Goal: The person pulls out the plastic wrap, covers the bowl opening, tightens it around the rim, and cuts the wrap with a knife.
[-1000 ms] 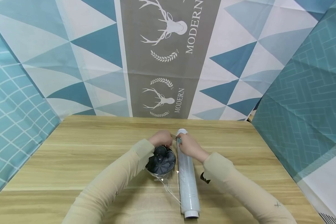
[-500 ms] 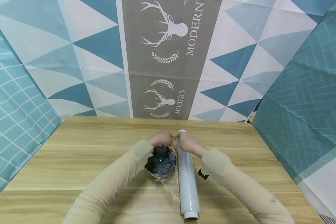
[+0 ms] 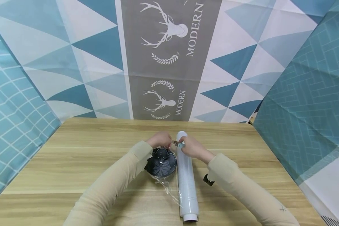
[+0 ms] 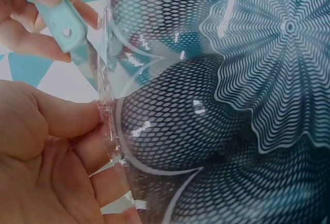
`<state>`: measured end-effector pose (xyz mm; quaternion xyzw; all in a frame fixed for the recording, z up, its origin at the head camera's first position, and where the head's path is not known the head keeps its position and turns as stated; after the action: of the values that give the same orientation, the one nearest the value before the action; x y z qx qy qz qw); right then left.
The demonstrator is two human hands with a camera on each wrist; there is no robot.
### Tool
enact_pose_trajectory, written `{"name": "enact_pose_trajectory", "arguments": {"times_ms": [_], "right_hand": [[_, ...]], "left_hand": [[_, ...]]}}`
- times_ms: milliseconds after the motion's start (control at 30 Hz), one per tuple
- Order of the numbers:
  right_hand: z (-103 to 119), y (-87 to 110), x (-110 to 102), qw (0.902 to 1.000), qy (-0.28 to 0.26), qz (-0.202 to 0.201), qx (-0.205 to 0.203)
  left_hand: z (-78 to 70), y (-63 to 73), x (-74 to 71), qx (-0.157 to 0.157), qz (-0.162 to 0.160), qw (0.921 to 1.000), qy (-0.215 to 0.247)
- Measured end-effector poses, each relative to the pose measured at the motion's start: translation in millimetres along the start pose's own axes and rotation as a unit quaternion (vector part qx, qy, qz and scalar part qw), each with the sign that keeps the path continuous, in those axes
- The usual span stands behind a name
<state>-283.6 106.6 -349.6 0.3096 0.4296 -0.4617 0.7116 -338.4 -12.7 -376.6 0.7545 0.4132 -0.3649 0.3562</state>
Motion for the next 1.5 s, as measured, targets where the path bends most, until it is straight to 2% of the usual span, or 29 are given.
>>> {"name": "enact_pose_trajectory", "arguments": {"times_ms": [33, 67, 133, 167, 267, 300, 333, 400, 500, 533, 567, 600, 667, 733, 767, 800, 900, 933, 1033, 1133, 1267, 1500], "right_hand": [[0, 1.3, 0, 1.0, 0.0, 0.0, -0.001], [0, 2.4, 1, 1.0, 0.002, -0.001, -0.005], [1, 4.2, 2, 0.9999, 0.006, -0.002, -0.011], [1, 5.3, 2, 0.9999, 0.007, -0.003, -0.013], [0, 8.7, 3, 0.9999, -0.001, -0.003, -0.015], [0, 9.9, 3, 0.9999, -0.003, -0.004, -0.015], [-1, 11.1, 4, 0.9999, -0.008, -0.003, -0.014], [-2, 13.4, 5, 0.9998, -0.018, 0.0, -0.013], [-4, 14.9, 7, 0.9997, -0.025, 0.001, -0.006], [-5, 14.7, 8, 0.9996, -0.027, 0.001, -0.002], [-5, 14.6, 8, 0.9997, -0.026, 0.0, 0.0], [-6, 14.2, 8, 0.9996, -0.028, 0.0, 0.004], [-6, 13.3, 9, 0.9995, -0.029, 0.002, 0.012], [-6, 12.0, 10, 0.9994, -0.029, 0.004, 0.017], [-6, 11.2, 10, 0.9993, -0.03, 0.006, 0.02], [-6, 9.8, 11, 0.9994, -0.028, 0.005, 0.02], [-5, 5.8, 11, 0.9998, -0.013, -0.002, 0.015], [-4, 4.4, 11, 0.9999, -0.008, -0.006, 0.011], [-1, 0.8, 11, 0.9998, 0.009, -0.016, 0.001], [2, -1.9, 11, 0.9996, 0.019, -0.019, 0.0], [4, -2.8, 12, 0.9992, 0.036, -0.02, 0.0], [5, 1.1, 6, 0.9991, 0.035, -0.023, 0.009]], "left_hand": [[1.1, -1.5, 0.8, 0.008, -0.006, 0.9999, -0.01], [9.4, -12.4, 6.1, 0.027, -0.013, 0.9995, -0.013], [24.1, -33.4, 15.8, 0.035, -0.009, 0.999, -0.026], [33.8, -47.1, 22.6, 0.041, -0.007, 0.9987, -0.03], [68.6, -96.3, 47.9, 0.071, -0.03, 0.9951, -0.062], [75.2, -106.4, 53.0, 0.064, -0.031, 0.9945, -0.077], [83.3, -117.5, 59.0, 0.072, -0.041, 0.9923, -0.092], [93.9, -131.6, 66.8, 0.087, -0.058, 0.9862, -0.129], [99.3, -137.7, 70.1, 0.113, -0.063, 0.9805, -0.148], [98.5, -136.6, 69.9, 0.128, -0.071, 0.9776, -0.152], [94.5, -132.5, 68.1, 0.114, -0.056, 0.9821, -0.139], [91.7, -129.5, 67.3, 0.119, -0.061, 0.9832, -0.124], [78.6, -112.5, 59.3, 0.108, -0.039, 0.989, -0.093], [56.8, -84.8, 45.9, 0.067, -0.005, 0.9963, -0.053], [45.6, -69.9, 38.1, 0.035, 0.017, 0.9988, -0.029], [36.4, -57.2, 31.3, 0.033, 0.021, 0.9991, -0.016], [11.2, -23.8, 14.5, -0.023, 0.043, 0.9986, 0.02], [6.7, -17.4, 11.6, -0.022, 0.043, 0.9985, 0.025], [-1.0, -9.1, 8.4, -0.004, 0.038, 0.9988, 0.032], [-4.6, -7.4, 7.4, 0.015, 0.037, 0.9991, 0.017], [-5.5, -9.6, 6.1, 0.017, 0.037, 0.9991, 0.011], [-5.1, -12.8, 3.9, 0.02, 0.039, 0.9981, 0.044]]}}
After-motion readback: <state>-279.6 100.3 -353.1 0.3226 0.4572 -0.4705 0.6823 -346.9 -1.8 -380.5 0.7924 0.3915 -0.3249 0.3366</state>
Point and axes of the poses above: each hand's wrist, its own y-axis away from the middle knuckle, its own x-axis out of the palm, z = x × y, the point moved 4 cm from there along -y, towards the middle knuckle, and after that the axes turned 2 degrees about -x, right-handed, at the moved point
